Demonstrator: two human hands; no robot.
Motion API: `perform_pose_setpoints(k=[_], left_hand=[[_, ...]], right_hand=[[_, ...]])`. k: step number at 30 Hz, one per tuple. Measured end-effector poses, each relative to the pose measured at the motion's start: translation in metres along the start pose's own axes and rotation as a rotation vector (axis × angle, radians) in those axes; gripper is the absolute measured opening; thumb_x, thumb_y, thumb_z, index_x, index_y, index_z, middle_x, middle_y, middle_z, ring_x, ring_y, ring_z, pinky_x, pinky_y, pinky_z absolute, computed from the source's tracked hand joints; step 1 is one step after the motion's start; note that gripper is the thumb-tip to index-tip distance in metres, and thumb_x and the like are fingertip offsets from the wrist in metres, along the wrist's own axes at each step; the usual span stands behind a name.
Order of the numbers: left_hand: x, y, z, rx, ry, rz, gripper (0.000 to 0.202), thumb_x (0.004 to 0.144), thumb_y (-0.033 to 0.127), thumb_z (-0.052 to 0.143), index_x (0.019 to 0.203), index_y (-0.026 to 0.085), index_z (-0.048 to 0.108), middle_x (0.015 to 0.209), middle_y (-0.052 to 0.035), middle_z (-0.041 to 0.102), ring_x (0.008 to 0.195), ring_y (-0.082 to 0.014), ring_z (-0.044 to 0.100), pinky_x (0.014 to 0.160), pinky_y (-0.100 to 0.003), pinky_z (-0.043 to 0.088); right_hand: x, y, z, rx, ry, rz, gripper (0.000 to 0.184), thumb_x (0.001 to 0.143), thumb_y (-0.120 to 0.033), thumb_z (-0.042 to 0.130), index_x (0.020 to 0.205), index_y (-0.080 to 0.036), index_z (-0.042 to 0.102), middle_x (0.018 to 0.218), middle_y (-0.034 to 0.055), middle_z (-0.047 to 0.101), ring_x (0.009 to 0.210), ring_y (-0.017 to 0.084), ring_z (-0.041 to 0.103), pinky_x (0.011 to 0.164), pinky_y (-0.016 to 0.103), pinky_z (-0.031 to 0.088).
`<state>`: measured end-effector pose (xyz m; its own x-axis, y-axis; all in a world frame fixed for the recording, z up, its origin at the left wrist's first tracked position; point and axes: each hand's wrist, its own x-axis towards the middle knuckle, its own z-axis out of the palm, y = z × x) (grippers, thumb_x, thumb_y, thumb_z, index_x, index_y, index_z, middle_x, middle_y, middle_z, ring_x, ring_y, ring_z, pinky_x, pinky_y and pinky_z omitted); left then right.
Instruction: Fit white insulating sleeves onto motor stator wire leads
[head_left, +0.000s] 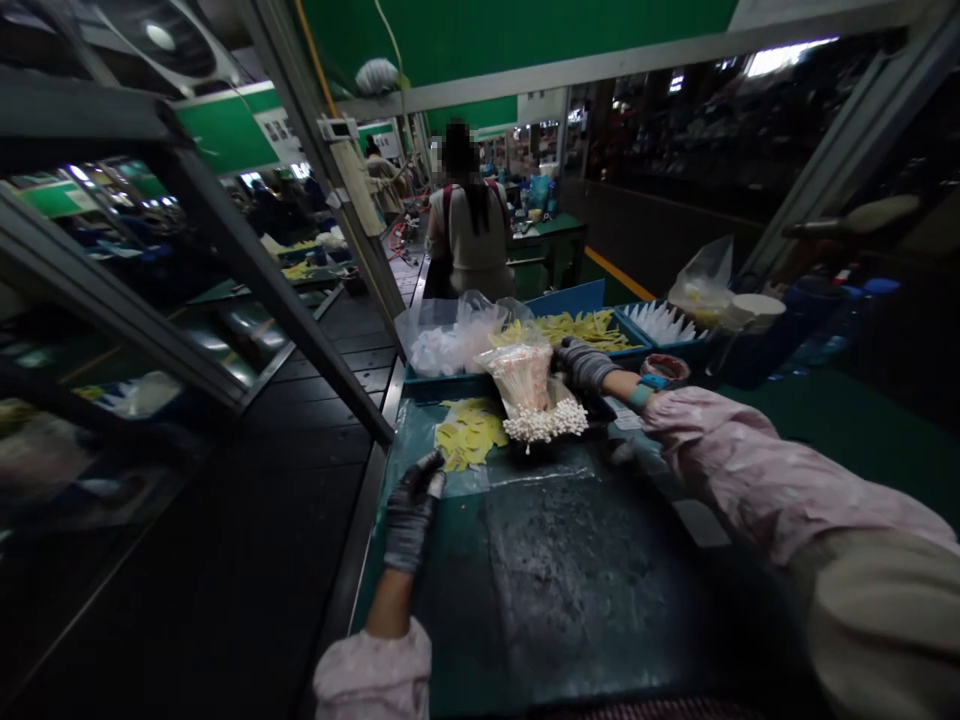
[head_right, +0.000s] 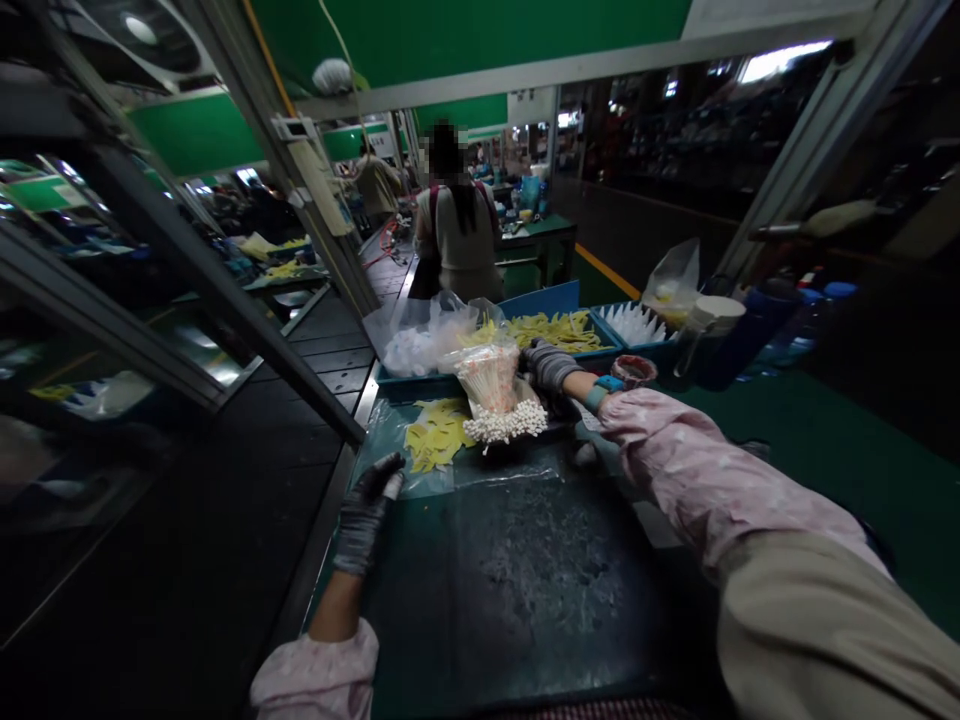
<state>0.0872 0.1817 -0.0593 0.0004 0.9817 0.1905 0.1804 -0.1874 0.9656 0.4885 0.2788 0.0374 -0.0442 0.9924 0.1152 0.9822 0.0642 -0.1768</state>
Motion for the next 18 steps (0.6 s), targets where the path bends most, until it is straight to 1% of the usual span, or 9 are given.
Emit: perform_pose_setpoints(k=[2,5,7,10,13,14,16,17,18], left_hand=[[-0.001,0.0,0.0,-0.018,-0.01,0.005,0.04,0.084,0.046,0.084,0.115,0.02,0.083,0.122,-0.0128,0.086,0.118,-0.0357,0.082,0.115,-0.056,0.064],[-0.002,0.001,0.002,-0.04,0.001,0.013,0.037,0.083,0.044,0.082,0.112,0.021,0.084,0.12,-0.0124,0.086,0.116,-0.0349,0.083,0.115,-0.056,0.064],[-0.003,0.002,0.004,-0.053,0.017,0.018,0.035,0.083,0.042,0.081,0.11,0.021,0.085,0.12,-0.0121,0.087,0.115,-0.0341,0.083,0.114,-0.056,0.064],[-0.003,0.005,0.008,-0.071,0.031,0.022,0.033,0.081,0.04,0.082,0.107,0.022,0.086,0.118,-0.0107,0.087,0.114,-0.0326,0.083,0.114,-0.053,0.065],[-0.004,0.006,0.011,-0.083,0.036,0.011,0.033,0.079,0.041,0.083,0.106,0.023,0.087,0.116,-0.0107,0.088,0.113,-0.0323,0.084,0.114,-0.052,0.065],[-0.004,0.007,0.012,-0.085,0.04,0.005,0.034,0.078,0.041,0.083,0.106,0.022,0.087,0.116,-0.0112,0.087,0.113,-0.0327,0.084,0.114,-0.053,0.065],[-0.005,0.01,0.013,-0.088,0.049,-0.004,0.036,0.077,0.043,0.083,0.105,0.022,0.088,0.116,-0.0124,0.087,0.113,-0.034,0.084,0.113,-0.055,0.065],[-0.005,0.013,0.013,-0.088,0.05,-0.005,0.036,0.077,0.043,0.083,0.105,0.021,0.088,0.116,-0.0129,0.087,0.113,-0.0344,0.084,0.113,-0.055,0.065],[-0.005,0.017,0.013,-0.087,0.049,-0.004,0.036,0.077,0.043,0.084,0.105,0.021,0.088,0.116,-0.013,0.087,0.113,-0.0344,0.084,0.112,-0.054,0.065]], right_hand=[[-0.006,0.002,-0.008,-0.007,-0.004,0.028,0.039,0.106,-0.043,0.074,0.136,-0.019,0.069,0.137,0.0102,0.071,0.115,0.025,0.073,0.098,0.047,0.066],[-0.026,0.007,-0.031,-0.005,0.042,0.021,0.025,0.105,-0.033,0.074,0.122,-0.015,0.074,0.12,0.01,0.077,0.104,0.022,0.076,0.093,0.042,0.066],[-0.051,0.012,-0.047,0.012,0.096,-0.024,0.013,0.103,-0.023,0.071,0.109,-0.014,0.078,0.108,0.0145,0.081,0.095,0.023,0.077,0.088,0.036,0.065],[-0.103,0.011,-0.054,0.082,0.208,-0.132,0.021,0.105,-0.032,0.061,0.109,-0.021,0.078,0.107,0.0112,0.083,0.096,0.025,0.08,0.085,0.037,0.066],[-0.161,-0.014,-0.026,0.374,0.707,-0.229,0.02,0.107,-0.037,0.061,0.109,-0.026,0.076,0.101,0.0078,0.082,0.087,0.027,0.081,0.078,0.041,0.068],[-0.178,-0.028,-0.011,0.43,0.795,-0.225,0.016,0.107,-0.033,0.061,0.112,-0.028,0.075,0.1,0.0063,0.082,0.086,0.026,0.081,0.075,0.04,0.068],[-0.205,-0.058,0.023,0.543,0.902,-0.264,0.02,0.105,-0.021,0.06,0.114,-0.031,0.074,0.099,0.0047,0.079,0.086,0.027,0.081,0.07,0.039,0.068],[-0.215,-0.072,0.039,0.563,0.876,-0.235,0.027,0.104,-0.015,0.059,0.118,-0.033,0.074,0.105,0.0053,0.08,0.094,0.028,0.082,0.077,0.042,0.07],[-0.221,-0.084,0.053,0.552,0.846,-0.304,0.034,0.102,-0.012,0.06,0.122,-0.035,0.075,0.106,0.0051,0.081,0.093,0.028,0.082,0.077,0.041,0.071]])
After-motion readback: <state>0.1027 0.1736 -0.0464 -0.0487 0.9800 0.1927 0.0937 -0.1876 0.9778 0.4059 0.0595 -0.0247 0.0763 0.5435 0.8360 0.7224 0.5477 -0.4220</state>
